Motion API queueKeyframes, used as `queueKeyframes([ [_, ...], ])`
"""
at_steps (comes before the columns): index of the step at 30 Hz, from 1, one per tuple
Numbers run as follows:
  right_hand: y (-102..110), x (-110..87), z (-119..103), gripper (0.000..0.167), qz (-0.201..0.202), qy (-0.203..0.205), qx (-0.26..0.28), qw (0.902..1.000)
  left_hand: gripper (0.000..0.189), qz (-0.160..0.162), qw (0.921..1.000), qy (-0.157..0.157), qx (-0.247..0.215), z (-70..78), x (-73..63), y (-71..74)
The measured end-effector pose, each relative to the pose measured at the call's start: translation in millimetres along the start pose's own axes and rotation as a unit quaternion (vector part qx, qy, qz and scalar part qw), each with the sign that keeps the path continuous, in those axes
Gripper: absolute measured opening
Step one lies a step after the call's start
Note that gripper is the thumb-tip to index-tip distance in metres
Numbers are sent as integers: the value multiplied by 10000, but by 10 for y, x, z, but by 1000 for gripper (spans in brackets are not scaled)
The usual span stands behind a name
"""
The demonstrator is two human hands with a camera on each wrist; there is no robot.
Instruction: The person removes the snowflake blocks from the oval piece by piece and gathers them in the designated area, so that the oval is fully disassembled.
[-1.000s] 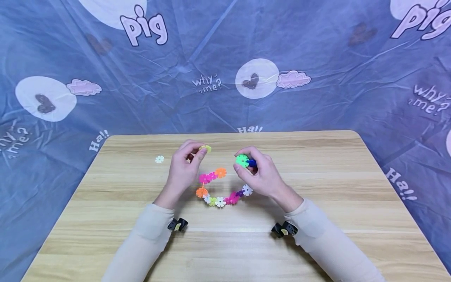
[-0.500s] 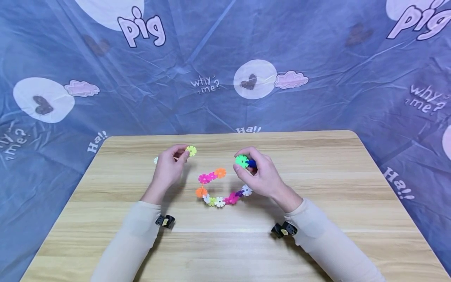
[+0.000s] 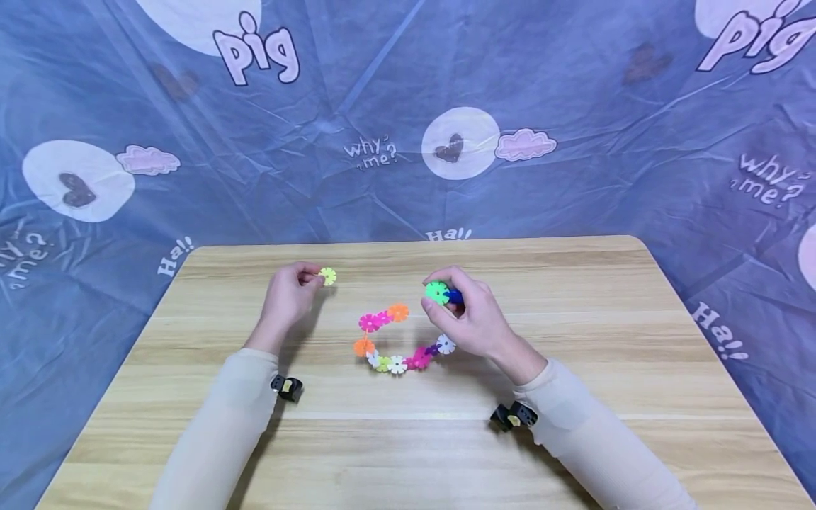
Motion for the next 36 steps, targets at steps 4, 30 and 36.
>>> queueKeyframes([
  [4,-1,-5,-5,21,4,-39,-22,10000,24,-47,9999,59,140,-73,47,36],
  [30,-5,3,-14,20,122,116,-44,9998,21,-276,9969,468,568,-358,190,145],
  [36,-3,4,-24,19,170,75,-87,9998,20,-314,9960,585,592,-390,214,137],
])
Point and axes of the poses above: each hand's wrist, its own x-axis towards the middle knuckle, its own y-axis out of the back of the hand, z = x × y, the point moved 1 cm from there along x, towards the middle knuckle, and after that the axes turned 2 degrees about -y, right-handed, at the moved point
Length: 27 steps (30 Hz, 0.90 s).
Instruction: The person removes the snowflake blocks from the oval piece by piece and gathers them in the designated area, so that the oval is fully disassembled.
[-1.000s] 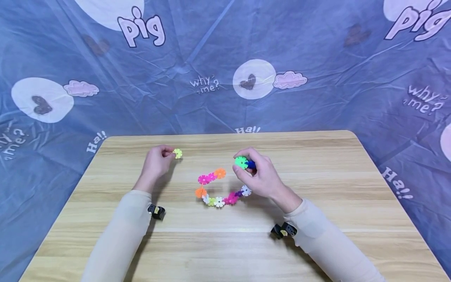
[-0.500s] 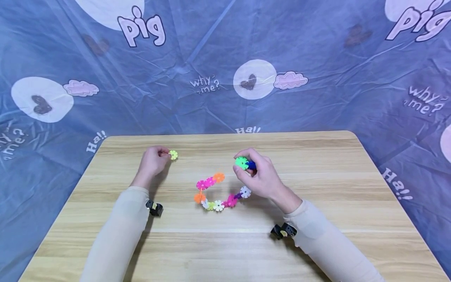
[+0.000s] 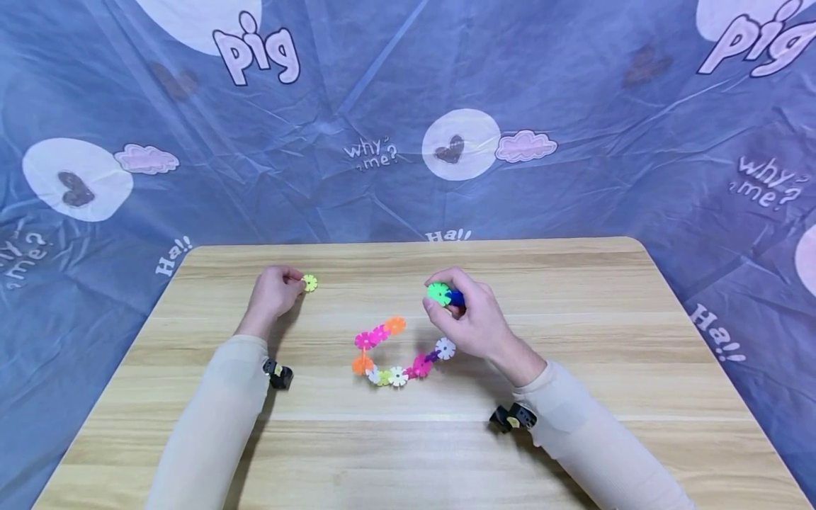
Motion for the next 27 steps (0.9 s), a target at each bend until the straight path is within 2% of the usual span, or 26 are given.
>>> queueKeyframes([
  [13,-12,-5,0,19,48,108,41,9999,17,115,9994,-47,338,-15,15,7],
  [21,-23,-1,12,19,42,236,60,9997,20,56,9992,-3,402,-51,5,39],
  [27,-34,-12,10,19,44,121,64,9999,20,128,9994,-66,311,-58,-17,80],
])
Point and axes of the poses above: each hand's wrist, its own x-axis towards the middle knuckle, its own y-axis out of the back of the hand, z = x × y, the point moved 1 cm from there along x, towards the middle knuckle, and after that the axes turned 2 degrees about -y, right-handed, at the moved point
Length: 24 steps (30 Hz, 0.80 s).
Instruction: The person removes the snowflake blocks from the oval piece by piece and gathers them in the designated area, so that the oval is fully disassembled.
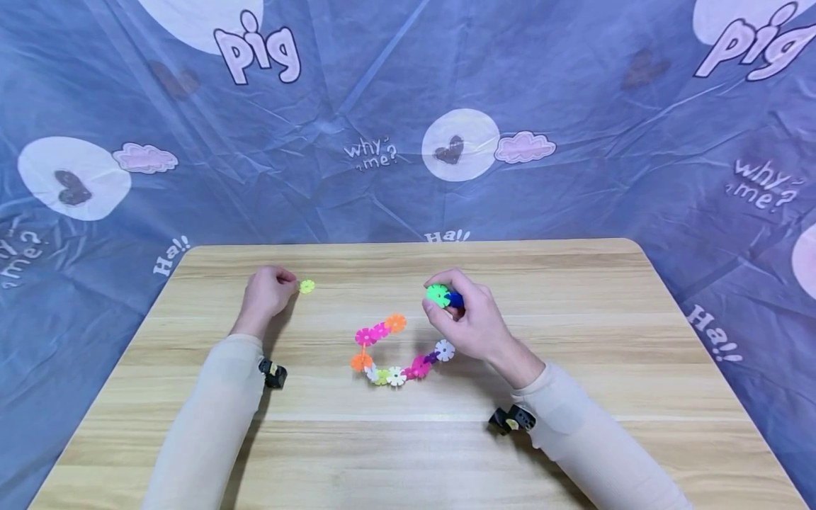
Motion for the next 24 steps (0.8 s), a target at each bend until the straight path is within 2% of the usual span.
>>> queueKeyframes([
  [5,-3,3,-9,18,-5,-53,-29,10000,22,112,9992,-145,-345,35,-50,13],
  [12,0,3,3,18,0,-23,-26,10000,22,142,9951,-677,-704,212,-178,-8],
  [18,16,7,-8,19,-8,-16,-43,10000,23,-107,9896,-991,-1038,390,-298,-34],
  [22,36,18,-20,20,26,24,-96,9999,23,-330,9835,-1374,-1127,529,-391,-76],
  [24,47,19,-20,20,46,43,-105,9999,23,-548,9789,-1552,-1212,595,-451,-104],
])
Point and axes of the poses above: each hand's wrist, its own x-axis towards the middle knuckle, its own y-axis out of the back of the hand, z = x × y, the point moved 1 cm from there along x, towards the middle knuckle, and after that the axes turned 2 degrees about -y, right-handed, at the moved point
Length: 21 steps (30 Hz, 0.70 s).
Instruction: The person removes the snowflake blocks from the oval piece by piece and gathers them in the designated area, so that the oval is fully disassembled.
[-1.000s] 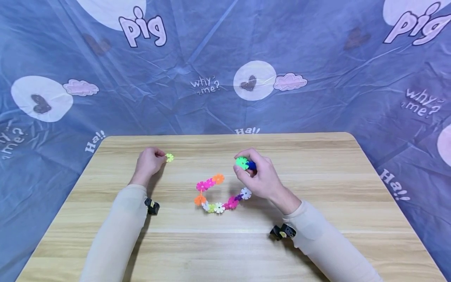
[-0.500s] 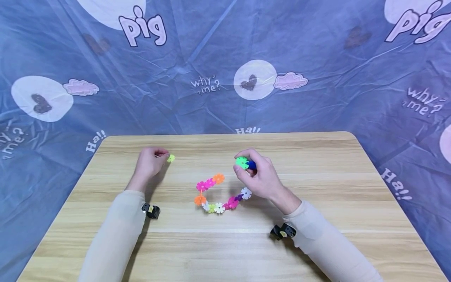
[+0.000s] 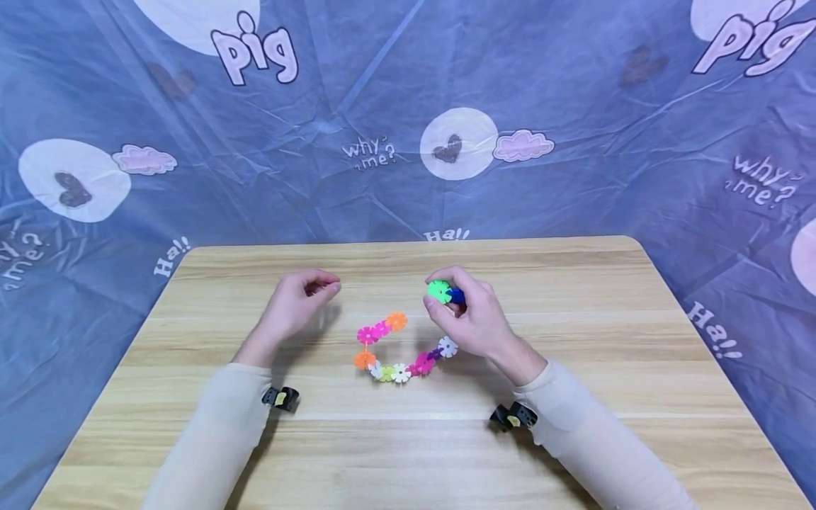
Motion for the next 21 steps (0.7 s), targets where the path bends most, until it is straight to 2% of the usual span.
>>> queueKeyframes([
  [4,9,1,7,20,18,-1,-9,10000,25,-566,9975,-218,-369,130,-75,-101],
  [10,15,4,13,20,69,12,-17,10000,23,-1358,9866,-543,-719,273,-189,-190],
  [16,14,7,12,21,120,33,-29,9999,36,-2095,9754,-555,-392,345,-272,-235],
  [21,13,7,3,20,97,-54,-27,9999,35,-2431,9682,-559,-161,341,-312,-283],
])
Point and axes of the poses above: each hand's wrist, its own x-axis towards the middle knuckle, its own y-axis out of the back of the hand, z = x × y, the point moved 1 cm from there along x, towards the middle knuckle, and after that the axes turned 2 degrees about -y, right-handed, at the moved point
